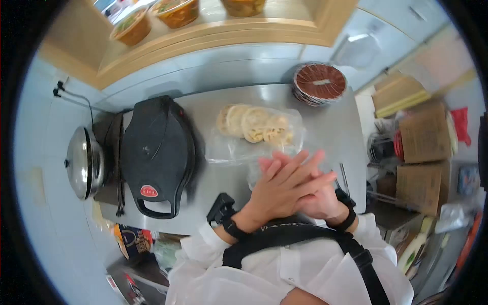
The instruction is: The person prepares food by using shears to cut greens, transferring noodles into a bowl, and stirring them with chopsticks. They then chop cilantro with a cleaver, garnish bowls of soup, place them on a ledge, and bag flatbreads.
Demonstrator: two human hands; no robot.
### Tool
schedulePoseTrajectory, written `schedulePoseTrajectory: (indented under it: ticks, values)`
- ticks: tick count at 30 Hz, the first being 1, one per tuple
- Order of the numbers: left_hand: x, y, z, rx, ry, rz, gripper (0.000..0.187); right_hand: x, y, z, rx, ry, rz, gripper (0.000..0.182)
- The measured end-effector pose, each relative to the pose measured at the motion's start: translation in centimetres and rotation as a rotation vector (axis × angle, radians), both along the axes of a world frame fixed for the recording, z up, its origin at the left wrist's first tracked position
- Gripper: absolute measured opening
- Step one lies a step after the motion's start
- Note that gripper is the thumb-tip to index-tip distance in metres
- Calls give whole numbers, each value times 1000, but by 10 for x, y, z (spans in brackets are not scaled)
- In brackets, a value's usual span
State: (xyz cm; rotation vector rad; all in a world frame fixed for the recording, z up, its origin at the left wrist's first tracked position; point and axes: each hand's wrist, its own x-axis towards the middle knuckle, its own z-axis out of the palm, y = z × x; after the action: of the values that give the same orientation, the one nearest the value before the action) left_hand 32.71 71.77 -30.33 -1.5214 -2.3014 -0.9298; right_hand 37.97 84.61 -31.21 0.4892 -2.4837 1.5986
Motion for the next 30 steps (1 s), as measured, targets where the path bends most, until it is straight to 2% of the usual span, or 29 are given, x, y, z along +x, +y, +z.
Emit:
schedulePoseTrajectory:
  ticks: [2, 3, 4, 5, 6, 7, 8, 9, 11, 12, 13, 14, 15, 17, 18, 19, 20, 21, 23, 25, 26, 27, 28, 29, 30]
  values:
    - [31, -2, -8, -256, -84, 190, 41, 53, -1, -8, -1451, -804, -13, 42]
    - [42, -3, -10, -251, -78, 154, 41, 77, 15, -10, -1160, -773, -27, 41]
    - [50, -27, -20, -151, -335, 129, 40, 105, 17, -19, -863, -739, -46, 41]
    - [55, -37, -25, -65, -591, 108, 39, 135, 35, -30, -508, -879, -24, 40]
    - [59, -48, -34, -110, -818, -110, 39, 165, 49, -43, -149, -1006, -2, 40]
    - [67, -62, -45, -156, -1046, -329, 39, 195, 48, -52, -37, -1093, -99, 34]
    - [78, -68, -55, -240, -1225, -421, 39, 222, 47, -61, 74, -1183, -196, 34]
    - [91, -71, -65, -334, -1400, -512, 39, 245, 43, -71, 60, -1189, -220, 34]
    - [118, -71, -93, -436, -1417, -515, 39, 287, 34, -87, 102, -932, -115, 40]
    - [130, -71, -111, -523, -1431, -495, 39, 313, 30, -94, 98, -929, -137, 40]
    - [141, -71, -134, -534, -1417, -515, 39, 341, 27, -101, -248, -877, -200, 45]
    - [153, -68, -164, -431, -1325, -632, 38, 362, 34, -105, -586, -795, -263, 51]
    - [164, -63, -190, -338, -1227, -778, 36, 364, 45, -92, -532, -820, -118, 56]
    - [195, -40, -251, -338, -1360, -739, 32, 412, 75, -246, -122, -654, 77, 50]
    - [200, -15, -251, -446, -1386, -689, 32, 390, 84, -189, -72, -767, -136, 44]
    - [214, 15, -243, -558, -1364, -611, 32, 384, 109, -173, -3, -701, -65, 35]
    - [228, 43, -231, -658, -1320, -545, 32, 395, 136, -182, -45, -615, -54, 21]
    - [241, 73, -216, -737, -1268, -495, 32, 405, 170, -202, -102, -717, -5, 18]
    - [269, 135, -193, -843, -1159, -424, 32, 427, 255, -188, -299, -446, -217, 15]
    - [289, 181, -175, -901, -1077, -365, 33, 443, 338, -130, -82, -348, -590, 11]
    - [301, 213, -168, -924, -1030, -349, 33, 466, 395, -132, 11, -276, -775, 11]
    - [312, 240, -159, -952, -991, -328, 33, 485, 444, -89, 89, -536, -1010, 11]
    - [320, 264, -153, -973, -953, -313, 33, 510, 490, -93, 32, -306, -1282, 10]
    - [329, 291, -144, -996, -920, -292, 34, 535, 539, -81, 170, -39, -1468, 7]
    - [338, 316, -139, -1022, -888, -279, 34, 563, 583, -69, 157, 56, -1686, 5]
